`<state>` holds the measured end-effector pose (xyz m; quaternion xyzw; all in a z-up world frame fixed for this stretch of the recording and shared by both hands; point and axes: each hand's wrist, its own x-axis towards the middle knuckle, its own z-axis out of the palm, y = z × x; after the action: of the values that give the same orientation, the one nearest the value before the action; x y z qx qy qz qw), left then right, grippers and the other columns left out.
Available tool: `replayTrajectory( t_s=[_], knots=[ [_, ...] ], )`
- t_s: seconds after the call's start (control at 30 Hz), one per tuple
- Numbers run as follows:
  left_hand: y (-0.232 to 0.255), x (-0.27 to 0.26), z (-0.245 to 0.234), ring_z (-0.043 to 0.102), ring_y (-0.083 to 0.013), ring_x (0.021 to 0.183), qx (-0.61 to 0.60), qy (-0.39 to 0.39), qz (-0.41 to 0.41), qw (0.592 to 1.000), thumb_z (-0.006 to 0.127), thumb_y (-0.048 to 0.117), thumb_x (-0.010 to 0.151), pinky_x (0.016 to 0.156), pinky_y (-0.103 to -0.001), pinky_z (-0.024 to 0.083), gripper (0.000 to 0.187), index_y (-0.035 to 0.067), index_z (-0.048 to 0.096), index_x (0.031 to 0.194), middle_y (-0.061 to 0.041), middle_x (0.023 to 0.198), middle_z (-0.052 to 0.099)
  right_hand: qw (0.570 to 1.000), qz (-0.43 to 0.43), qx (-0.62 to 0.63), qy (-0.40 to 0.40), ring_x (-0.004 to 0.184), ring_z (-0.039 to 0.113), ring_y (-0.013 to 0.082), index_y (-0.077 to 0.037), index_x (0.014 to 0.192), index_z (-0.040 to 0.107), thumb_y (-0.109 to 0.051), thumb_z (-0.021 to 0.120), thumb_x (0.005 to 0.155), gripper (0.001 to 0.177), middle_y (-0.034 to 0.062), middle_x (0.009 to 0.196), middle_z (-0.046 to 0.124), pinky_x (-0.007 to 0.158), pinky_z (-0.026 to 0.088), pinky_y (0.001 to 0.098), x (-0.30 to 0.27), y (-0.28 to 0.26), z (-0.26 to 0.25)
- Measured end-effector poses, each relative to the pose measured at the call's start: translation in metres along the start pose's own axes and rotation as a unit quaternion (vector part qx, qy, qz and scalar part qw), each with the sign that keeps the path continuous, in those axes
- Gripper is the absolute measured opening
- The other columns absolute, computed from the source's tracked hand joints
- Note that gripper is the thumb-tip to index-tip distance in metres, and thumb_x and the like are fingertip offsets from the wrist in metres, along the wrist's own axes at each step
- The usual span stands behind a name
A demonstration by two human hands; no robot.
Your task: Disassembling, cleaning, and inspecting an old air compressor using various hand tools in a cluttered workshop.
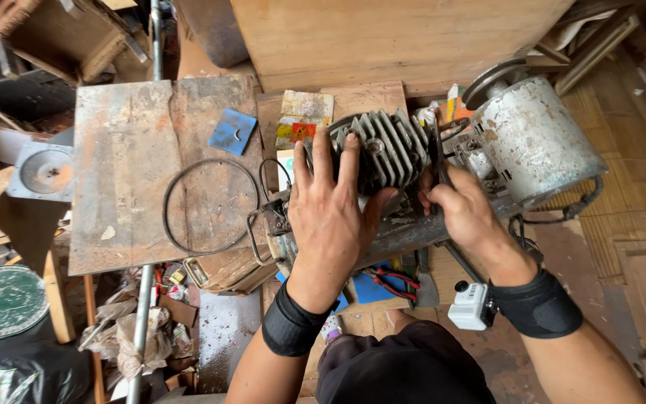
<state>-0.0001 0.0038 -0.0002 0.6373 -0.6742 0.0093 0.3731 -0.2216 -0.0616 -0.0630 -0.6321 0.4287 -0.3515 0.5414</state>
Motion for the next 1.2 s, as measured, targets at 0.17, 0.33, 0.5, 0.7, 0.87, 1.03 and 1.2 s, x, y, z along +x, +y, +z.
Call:
replayTrajectory(
  t_s=[0.17, 0.33, 0.5, 0.7, 0.87, 1.03, 1.2],
  knots=[
    [0.009, 0.004, -0.003, 0.046, -0.0537, 0.133, 0.024, -0.004, -0.008, 1.0, 0.082, 0.045, 0.082, 0.098, -0.056, 0.05, 0.078, 0.005, 0.054, 0.142, -0.026, 0.147, 0.046, 0.995, -0.084, -0.048, -0.007, 0.074, 0.05, 0.0152, -0.007, 0.087, 0.052, -0.01, 0.048, 0.089, 0.005, 0.0021, 0.079, 0.052, 0.068, 0.044, 0.0321, 0.009, 0.022, -0.007],
    [0.022, 0.009, -0.004, 0.047, -0.0514, 0.135, 0.02, -0.037, -0.022, 0.999, 0.085, 0.041, 0.08, 0.095, -0.053, 0.052, 0.075, 0.004, 0.054, 0.138, -0.026, 0.147, 0.046, 0.982, -0.175, -0.072, 0.009, 0.073, 0.044, 0.0136, -0.012, 0.086, 0.046, -0.018, 0.051, 0.093, 0.01, -0.001, 0.079, 0.043, 0.065, 0.038, 0.0307, 0.023, 0.06, -0.009],
    [0.045, 0.021, -0.003, 0.043, -0.0507, 0.136, 0.067, -0.036, -0.084, 0.994, 0.091, 0.042, 0.062, 0.097, -0.056, 0.049, 0.09, 0.007, 0.055, 0.136, -0.027, 0.145, 0.047, 0.985, -0.161, -0.049, -0.035, 0.066, 0.044, 0.0126, -0.013, 0.084, 0.051, -0.031, 0.062, 0.089, 0.022, -0.0018, 0.074, 0.046, 0.058, 0.037, 0.0308, 0.022, 0.074, -0.022],
    [0.085, 0.045, 0.013, 0.035, -0.0597, 0.136, 0.252, -0.08, -0.162, 0.951, 0.093, 0.062, 0.056, 0.115, -0.069, 0.026, 0.095, 0.005, 0.058, 0.123, -0.025, 0.136, 0.051, 0.99, -0.058, 0.065, -0.11, 0.061, 0.046, 0.0102, -0.007, 0.087, 0.061, -0.026, 0.066, 0.087, 0.02, -0.0015, 0.067, 0.052, 0.055, 0.037, 0.0308, 0.027, 0.047, -0.05],
    [0.1, 0.055, 0.022, 0.022, -0.0633, 0.139, 0.285, -0.1, -0.181, 0.936, 0.093, 0.064, 0.056, 0.113, -0.071, 0.019, 0.106, 0.002, 0.055, 0.134, -0.029, 0.139, 0.048, 0.987, -0.026, 0.054, -0.15, 0.053, 0.046, 0.0089, -0.007, 0.084, 0.064, -0.032, 0.066, 0.09, 0.027, -0.0016, 0.06, 0.055, 0.049, 0.036, 0.0298, 0.036, 0.049, -0.053],
    [0.105, 0.025, 0.053, 0.015, -0.06, 0.151, 0.271, -0.064, -0.197, 0.94, 0.09, 0.054, 0.065, 0.119, -0.069, 0.018, 0.104, 0.004, 0.049, 0.146, -0.026, 0.154, 0.041, 0.971, -0.032, 0.121, -0.202, 0.052, 0.042, 0.0073, -0.006, 0.087, 0.064, -0.038, 0.056, 0.099, 0.035, -0.0004, 0.059, 0.049, 0.048, 0.033, 0.0293, 0.034, 0.067, -0.051],
    [0.122, 0.003, 0.082, 0.011, -0.0531, 0.157, 0.241, -0.019, -0.12, 0.963, 0.087, 0.053, 0.079, 0.127, -0.072, 0.003, 0.095, 0.015, 0.041, 0.152, -0.023, 0.164, 0.029, 0.946, 0.003, 0.226, -0.233, 0.052, 0.037, 0.0054, -0.005, 0.094, 0.063, -0.033, 0.05, 0.106, 0.034, -0.0023, 0.059, 0.044, 0.046, 0.03, 0.0281, 0.029, 0.078, -0.044]
  ],
)
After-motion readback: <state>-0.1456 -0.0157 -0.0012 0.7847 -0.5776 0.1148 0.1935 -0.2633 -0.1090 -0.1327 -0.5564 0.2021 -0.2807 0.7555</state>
